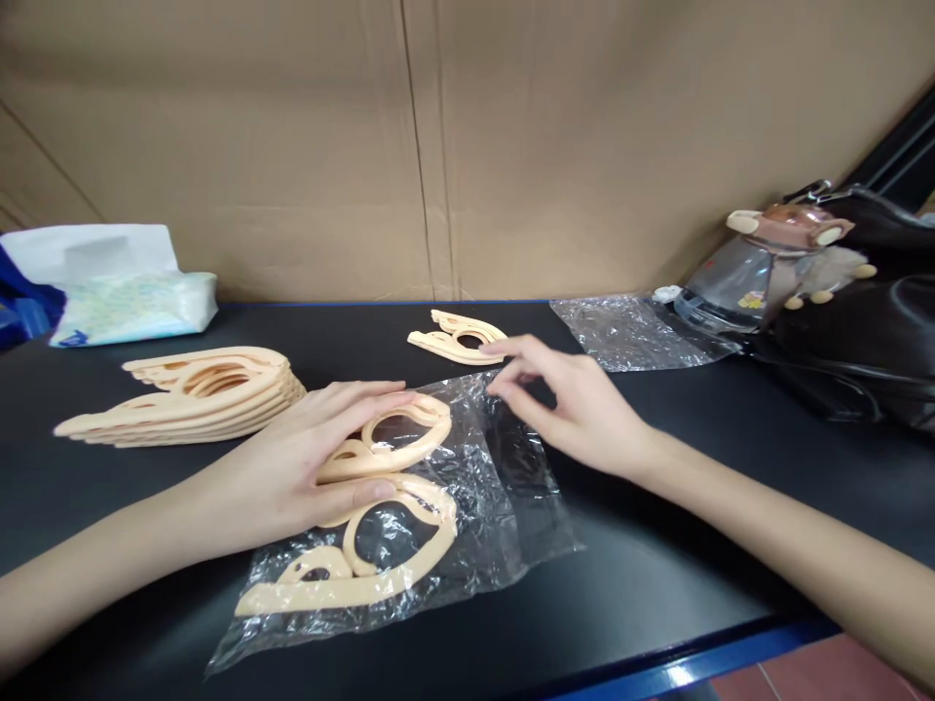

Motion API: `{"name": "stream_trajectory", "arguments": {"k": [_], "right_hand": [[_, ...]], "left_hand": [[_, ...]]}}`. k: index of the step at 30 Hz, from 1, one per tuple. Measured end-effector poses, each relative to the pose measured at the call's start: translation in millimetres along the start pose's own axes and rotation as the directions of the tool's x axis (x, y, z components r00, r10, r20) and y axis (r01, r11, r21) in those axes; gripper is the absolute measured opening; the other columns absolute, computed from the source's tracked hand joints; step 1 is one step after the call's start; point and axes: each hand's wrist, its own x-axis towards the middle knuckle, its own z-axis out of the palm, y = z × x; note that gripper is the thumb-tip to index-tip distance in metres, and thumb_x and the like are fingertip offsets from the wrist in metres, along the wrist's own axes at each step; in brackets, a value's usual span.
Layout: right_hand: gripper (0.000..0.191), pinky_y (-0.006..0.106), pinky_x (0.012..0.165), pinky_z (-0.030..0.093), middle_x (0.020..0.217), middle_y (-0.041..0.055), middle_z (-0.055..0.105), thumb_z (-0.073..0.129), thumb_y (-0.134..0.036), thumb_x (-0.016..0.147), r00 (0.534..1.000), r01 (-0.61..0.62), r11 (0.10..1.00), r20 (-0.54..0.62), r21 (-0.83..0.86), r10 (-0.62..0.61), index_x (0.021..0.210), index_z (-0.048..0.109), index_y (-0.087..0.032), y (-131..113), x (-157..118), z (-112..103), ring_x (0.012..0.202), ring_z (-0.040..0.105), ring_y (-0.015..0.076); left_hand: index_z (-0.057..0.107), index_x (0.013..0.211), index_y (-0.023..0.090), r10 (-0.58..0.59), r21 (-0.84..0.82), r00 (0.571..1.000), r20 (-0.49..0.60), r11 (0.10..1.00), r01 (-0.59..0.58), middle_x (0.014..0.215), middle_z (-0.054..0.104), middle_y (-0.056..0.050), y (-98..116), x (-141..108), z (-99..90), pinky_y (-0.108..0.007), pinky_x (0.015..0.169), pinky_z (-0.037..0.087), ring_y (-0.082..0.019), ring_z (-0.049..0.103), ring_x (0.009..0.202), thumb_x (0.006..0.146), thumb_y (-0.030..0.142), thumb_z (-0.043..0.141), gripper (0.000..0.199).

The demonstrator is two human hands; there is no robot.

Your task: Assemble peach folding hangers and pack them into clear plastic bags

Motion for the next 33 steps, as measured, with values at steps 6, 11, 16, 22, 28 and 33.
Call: {"name": "stream_trajectory", "arguments": {"k": [6, 11, 16, 22, 28, 33], "right_hand": [[0.033, 0.043, 0.091, 0.051, 0.115, 0.0109, 0.071, 0.049, -0.039, 0.095, 0.998, 0.033, 0.957, 0.057, -0.289, -0.017, 0.115, 0.063, -0.016, 31, 56, -10, 0.106, 0.066, 0.0257], [0.073, 0.047, 0.1, 0.047, 0.135, 0.0138, 0.062, 0.068, -0.06, 0.078, 0.974, 0.053, 0.954, 0.226, -0.295, 0.016, 0.134, 0.053, -0.016, 42, 89, 8, 0.121, 0.059, 0.0329], [0.083, 0.048, 0.091, 0.051, 0.13, 0.0155, 0.064, 0.069, -0.061, 0.075, 0.952, 0.003, 0.952, 0.293, -0.305, 0.09, 0.142, 0.046, -0.016, 33, 100, 18, 0.113, 0.064, 0.036], [0.076, 0.046, 0.085, 0.051, 0.123, 0.0144, 0.068, 0.068, -0.049, 0.076, 0.956, -0.016, 0.956, 0.277, -0.294, 0.101, 0.141, 0.046, -0.016, 30, 102, 21, 0.1, 0.067, 0.0331], [0.079, 0.045, 0.091, 0.049, 0.122, 0.0133, 0.066, 0.069, -0.049, 0.076, 0.984, -0.034, 0.966, 0.161, -0.258, 0.078, 0.144, 0.043, -0.016, 26, 88, -2, 0.105, 0.065, 0.0306], [0.079, 0.047, 0.095, 0.049, 0.122, 0.0115, 0.065, 0.068, -0.052, 0.078, 0.989, -0.085, 0.956, 0.093, -0.279, 0.115, 0.145, 0.041, -0.021, 8, 45, -43, 0.109, 0.063, 0.0308]], "left_hand": [[0.033, 0.147, 0.036, -0.008, 0.025, 1.0, 0.001, 1.0, 0.008, 0.153, 0.041, -0.002, -2, -1, 2.4, -0.045, 0.112, 0.037, -0.027, 0.04, 0.138, 0.094, 0.061, 0.05, 0.061], [0.03, 0.147, 0.039, 0.026, 0.064, 0.998, -0.052, 0.998, -0.022, 0.157, 0.037, 0.001, 1, -4, 3.4, -0.046, 0.114, 0.035, -0.026, 0.035, 0.142, 0.094, 0.062, 0.05, 0.061], [0.038, 0.144, 0.036, -0.005, 0.024, 0.996, -0.086, 1.0, 0.007, 0.155, 0.038, 0.001, 10, -7, 1.4, -0.045, 0.117, 0.03, -0.022, 0.03, 0.145, 0.099, 0.058, 0.041, 0.05], [0.041, 0.142, 0.033, 0.018, 0.003, 0.995, -0.099, 1.0, -0.018, 0.153, 0.041, 0.0, 8, -6, 2.8, -0.045, 0.117, 0.032, -0.022, 0.032, 0.144, 0.1, 0.055, 0.04, 0.048], [0.043, 0.142, 0.029, -0.015, -0.023, 0.994, -0.105, 1.0, 0.013, 0.154, 0.041, -0.001, 11, -7, 0.8, -0.044, 0.12, 0.029, -0.022, 0.03, 0.145, 0.101, 0.055, 0.037, 0.049], [0.043, 0.142, 0.029, -0.082, -0.083, 0.995, -0.064, 0.994, 0.077, 0.155, 0.04, 0.0, 12, -6, 1.2, -0.045, 0.121, 0.027, -0.02, 0.029, 0.146, 0.103, 0.053, 0.03, 0.047]]}}
